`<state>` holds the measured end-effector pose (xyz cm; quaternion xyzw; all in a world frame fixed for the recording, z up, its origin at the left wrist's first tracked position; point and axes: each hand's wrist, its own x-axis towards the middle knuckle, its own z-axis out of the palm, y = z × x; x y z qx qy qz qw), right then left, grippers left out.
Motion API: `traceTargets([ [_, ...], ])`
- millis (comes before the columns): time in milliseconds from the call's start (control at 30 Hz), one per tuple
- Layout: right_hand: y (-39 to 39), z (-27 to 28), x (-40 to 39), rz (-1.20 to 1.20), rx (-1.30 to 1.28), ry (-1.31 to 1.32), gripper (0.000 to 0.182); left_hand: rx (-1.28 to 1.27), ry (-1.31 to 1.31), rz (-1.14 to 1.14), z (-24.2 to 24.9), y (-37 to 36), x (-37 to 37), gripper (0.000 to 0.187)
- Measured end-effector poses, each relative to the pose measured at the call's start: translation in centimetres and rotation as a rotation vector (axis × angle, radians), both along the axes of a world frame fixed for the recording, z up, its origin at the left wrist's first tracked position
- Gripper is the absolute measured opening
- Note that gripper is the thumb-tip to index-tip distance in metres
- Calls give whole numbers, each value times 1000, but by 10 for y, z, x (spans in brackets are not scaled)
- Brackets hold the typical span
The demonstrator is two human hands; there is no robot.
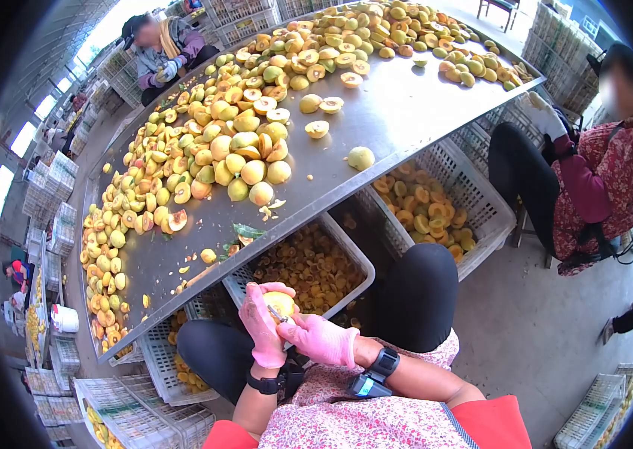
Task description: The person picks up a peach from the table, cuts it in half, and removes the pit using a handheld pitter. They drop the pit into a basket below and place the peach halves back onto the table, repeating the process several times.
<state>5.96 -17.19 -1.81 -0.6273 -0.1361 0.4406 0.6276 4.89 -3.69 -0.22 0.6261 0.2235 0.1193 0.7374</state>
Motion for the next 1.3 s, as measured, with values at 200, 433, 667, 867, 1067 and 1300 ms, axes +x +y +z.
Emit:
traceTargets([
  [200, -5, 9, 3, 108, 185, 684, 41, 164, -20, -159, -1, 16, 0, 72],
  [433, -7, -10, 1, 187, 517, 875, 39, 24, -16, -366, -1, 27, 6, 68],
  [667, -9, -18, 5, 132, 509, 731, 40, -445, 149, -144, -5, 19, 17, 62],
  [867, -11, 10, 24, 210, 544, 319, 39, -634, 78, 1, 3, 35, 22, 53],
  [1067, 20, -55, 38, -203, -238, -722, 33, 83, -183, 592, 51, 134, -35, 51],
  [1300, 12, -48, 44, 230, -818, -584, 45, 1251, 292, 471, 46, 224, -65, 45],
])
